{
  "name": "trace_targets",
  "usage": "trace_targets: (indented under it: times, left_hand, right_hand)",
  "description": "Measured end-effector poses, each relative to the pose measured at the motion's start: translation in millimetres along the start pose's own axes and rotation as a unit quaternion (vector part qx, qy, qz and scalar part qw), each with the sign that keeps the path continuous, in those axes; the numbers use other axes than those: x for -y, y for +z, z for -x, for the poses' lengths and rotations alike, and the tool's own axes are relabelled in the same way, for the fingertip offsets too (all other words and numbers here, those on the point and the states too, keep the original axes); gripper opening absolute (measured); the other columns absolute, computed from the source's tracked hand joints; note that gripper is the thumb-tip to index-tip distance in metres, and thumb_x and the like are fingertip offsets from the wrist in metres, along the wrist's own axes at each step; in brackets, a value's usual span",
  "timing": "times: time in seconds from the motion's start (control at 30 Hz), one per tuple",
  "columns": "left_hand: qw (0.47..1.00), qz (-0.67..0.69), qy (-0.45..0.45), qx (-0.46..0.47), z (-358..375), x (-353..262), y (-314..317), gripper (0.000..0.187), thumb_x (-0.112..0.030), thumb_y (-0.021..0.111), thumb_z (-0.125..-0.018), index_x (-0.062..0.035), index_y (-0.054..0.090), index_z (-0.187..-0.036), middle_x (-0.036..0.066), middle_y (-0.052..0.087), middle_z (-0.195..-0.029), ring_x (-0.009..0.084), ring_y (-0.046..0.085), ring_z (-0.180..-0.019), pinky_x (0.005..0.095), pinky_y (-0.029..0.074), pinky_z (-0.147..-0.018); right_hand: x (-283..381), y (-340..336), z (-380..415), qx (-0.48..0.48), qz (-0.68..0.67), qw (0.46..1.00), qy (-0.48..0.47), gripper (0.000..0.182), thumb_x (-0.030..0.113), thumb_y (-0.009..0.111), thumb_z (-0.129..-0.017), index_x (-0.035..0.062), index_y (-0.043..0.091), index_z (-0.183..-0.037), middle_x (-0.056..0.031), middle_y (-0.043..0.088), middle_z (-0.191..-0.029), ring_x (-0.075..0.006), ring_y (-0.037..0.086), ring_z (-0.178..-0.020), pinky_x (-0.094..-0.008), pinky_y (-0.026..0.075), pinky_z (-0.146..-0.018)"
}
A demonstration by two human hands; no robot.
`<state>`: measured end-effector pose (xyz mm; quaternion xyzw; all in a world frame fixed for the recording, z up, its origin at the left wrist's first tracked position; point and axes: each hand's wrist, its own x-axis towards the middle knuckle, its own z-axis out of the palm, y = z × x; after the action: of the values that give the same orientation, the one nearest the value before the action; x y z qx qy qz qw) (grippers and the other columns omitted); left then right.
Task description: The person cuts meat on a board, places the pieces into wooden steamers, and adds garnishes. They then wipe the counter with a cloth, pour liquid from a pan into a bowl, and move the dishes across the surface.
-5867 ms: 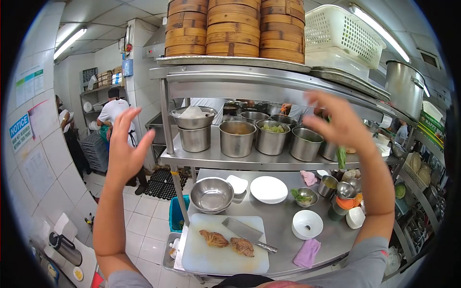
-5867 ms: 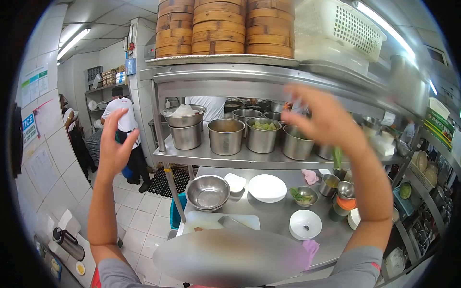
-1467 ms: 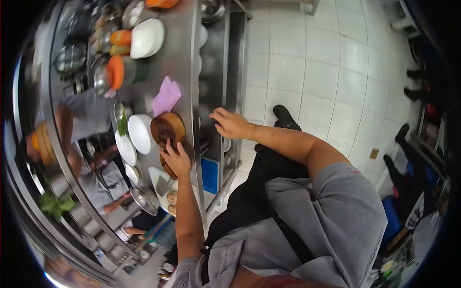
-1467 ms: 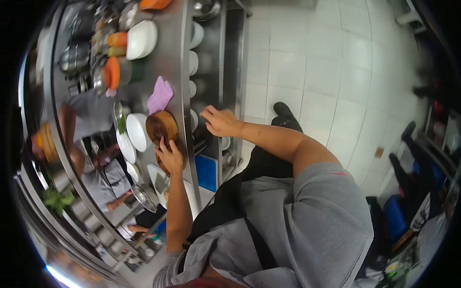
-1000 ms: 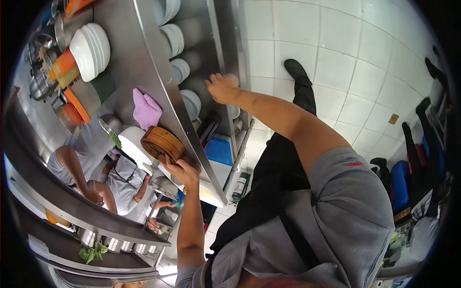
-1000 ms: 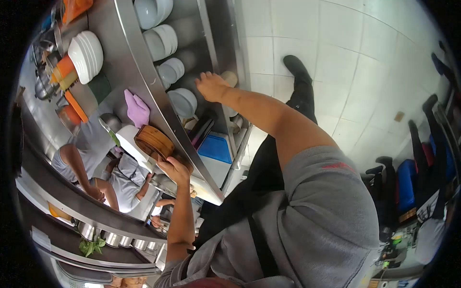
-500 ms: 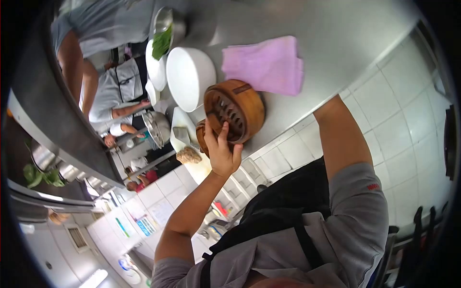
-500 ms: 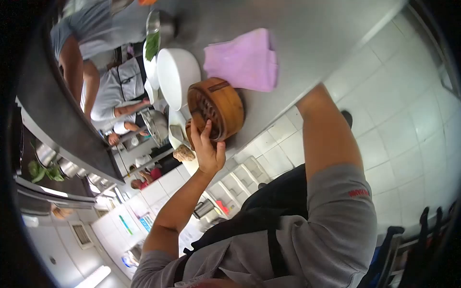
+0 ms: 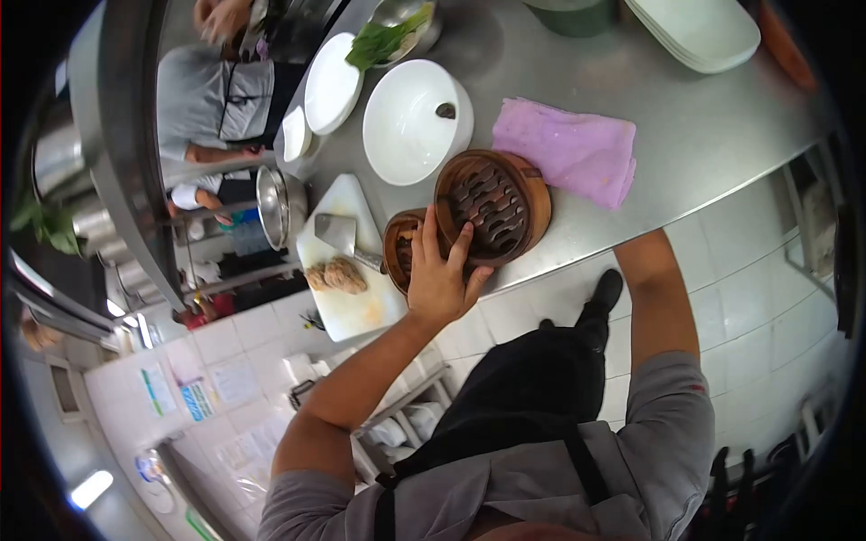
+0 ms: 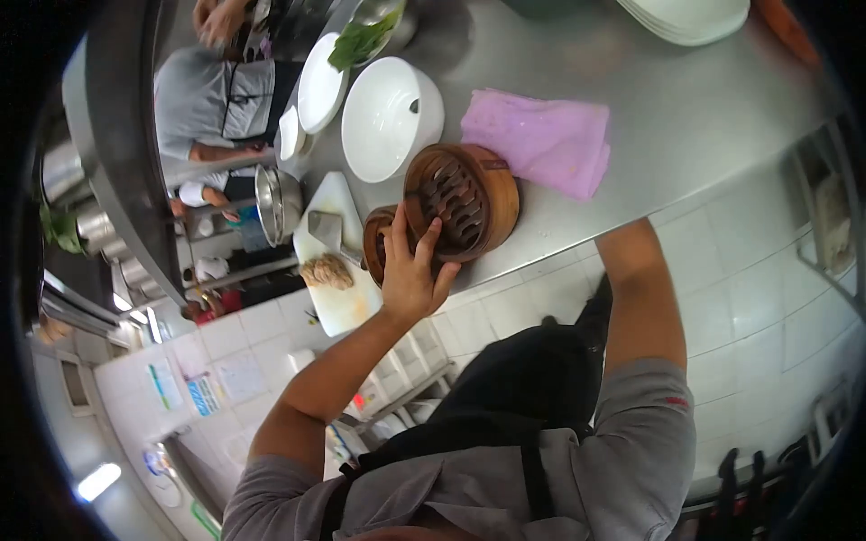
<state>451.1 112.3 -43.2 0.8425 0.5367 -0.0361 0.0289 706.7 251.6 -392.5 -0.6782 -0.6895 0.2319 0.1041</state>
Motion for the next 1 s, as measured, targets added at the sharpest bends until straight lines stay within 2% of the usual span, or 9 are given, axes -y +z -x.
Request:
trace_targets:
  times: [0.2,0.27,0.3,0.37,0.47,0.57,0.7,0.8,1.0]
  left_hand:
    - [0.999,-0.013,-0.039,0.016,2.0,-6.0,-11.6,0.069,-0.053,0.065,-0.094,-0.015,0.051,-0.149,0.035,0.02,-0.16,0.0618,0.036,-0.134,0.0641,0.034,-0.113]
    - [0.999,0.003,-0.044,-0.007,3.8,-5.9,-13.2,0.067,-0.055,0.064,-0.094,-0.0155,0.053,-0.148,0.035,0.021,-0.161,0.0623,0.035,-0.135,0.0642,0.034,-0.113]
    - [0.999,0.006,-0.043,-0.011,5.5,-6.2,-13.2,0.066,-0.056,0.063,-0.094,-0.016,0.055,-0.147,0.034,0.021,-0.161,0.0627,0.034,-0.137,0.0643,0.033,-0.114]
    - [0.998,0.019,-0.048,-0.03,8.8,-5.7,-13.0,0.066,-0.056,0.062,-0.095,-0.0169,0.055,-0.147,0.034,0.022,-0.161,0.0625,0.035,-0.136,0.0646,0.033,-0.114]
    - [0.997,0.026,-0.053,-0.042,11.8,-5.3,-18.0,0.065,-0.056,0.06,-0.096,-0.0183,0.054,-0.148,0.033,0.024,-0.16,0.0614,0.036,-0.137,0.0643,0.033,-0.115]
    - [0.993,0.06,-0.052,-0.092,20.2,-3.2,-16.3,0.064,-0.054,0.061,-0.096,-0.0177,0.054,-0.148,0.032,0.03,-0.159,0.0581,0.04,-0.136,0.062,0.034,-0.114]
    - [0.934,0.174,-0.115,-0.289,45.4,-10.9,-31.0,0.059,-0.039,0.069,-0.094,-0.0085,0.055,-0.142,0.028,0.047,-0.148,0.0488,0.052,-0.128,0.0542,0.042,-0.108]
    - [0.881,0.232,-0.14,-0.387,87.9,-9.8,-47.8,0.054,-0.028,0.074,-0.091,-0.0015,0.057,-0.135,0.025,0.058,-0.136,0.0437,0.058,-0.117,0.0515,0.045,-0.102]
    - [0.789,0.344,-0.308,-0.406,212.5,47.0,-40.2,0.044,-0.016,0.073,-0.092,0.0036,0.057,-0.128,0.023,0.064,-0.123,0.0341,0.067,-0.102,0.0412,0.054,-0.088]
  right_hand:
    - [30.9,-20.4,105.7,-0.068,-0.183,0.975,-0.106,0.055,0.023,0.073,-0.084,0.0005,0.061,-0.133,-0.0195,0.064,-0.134,-0.0369,0.056,-0.131,-0.0488,0.039,-0.114]
    - [52.3,-39.9,167.6,-0.023,-0.35,0.929,-0.122,0.056,0.023,0.073,-0.084,0.0002,0.061,-0.134,-0.0194,0.063,-0.135,-0.0369,0.055,-0.132,-0.0491,0.038,-0.116]
    - [69.7,-81.1,194.8,0.083,-0.519,0.85,-0.031,0.074,0.02,0.086,-0.07,-0.0002,0.058,-0.135,-0.0216,0.058,-0.137,-0.0337,0.045,-0.139,-0.046,0.039,-0.113]
    - [72.5,-106.7,253.4,0.118,-0.392,0.912,-0.002,0.111,0.024,0.092,-0.06,-0.001,0.038,-0.153,-0.0282,0.047,-0.145,-0.0409,0.043,-0.14,-0.0458,0.036,-0.117]
    - [108.3,-200.6,287.6,0.266,-0.425,0.861,-0.091,0.112,0.024,0.091,-0.063,0.0017,0.034,-0.156,-0.0231,0.04,-0.156,-0.0374,0.036,-0.147,-0.0455,0.03,-0.122]
    - [146.0,-274.9,273.4,0.261,-0.428,0.849,-0.167,0.115,0.028,0.094,-0.06,0.0075,0.035,-0.157,-0.0166,0.042,-0.156,-0.0348,0.037,-0.147,-0.047,0.033,-0.118]
    - [206.4,-342.8,213.1,0.061,-0.255,0.913,-0.312,0.111,0.029,0.092,-0.064,0.0047,0.035,-0.156,-0.0244,0.04,-0.155,-0.041,0.035,-0.148,-0.0472,0.03,-0.121]
    - [232.1,-343.7,176.5,-0.013,-0.121,0.938,-0.323,0.107,0.03,0.09,-0.066,0.0055,0.036,-0.155,-0.0274,0.043,-0.15,-0.0446,0.038,-0.143,-0.049,0.033,-0.118]
    - [249.0,-327.7,145.3,-0.035,-0.138,0.947,-0.286,0.104,0.031,0.089,-0.067,0.0088,0.038,-0.155,-0.03,0.043,-0.148,-0.047,0.038,-0.14,-0.0513,0.033,-0.117]
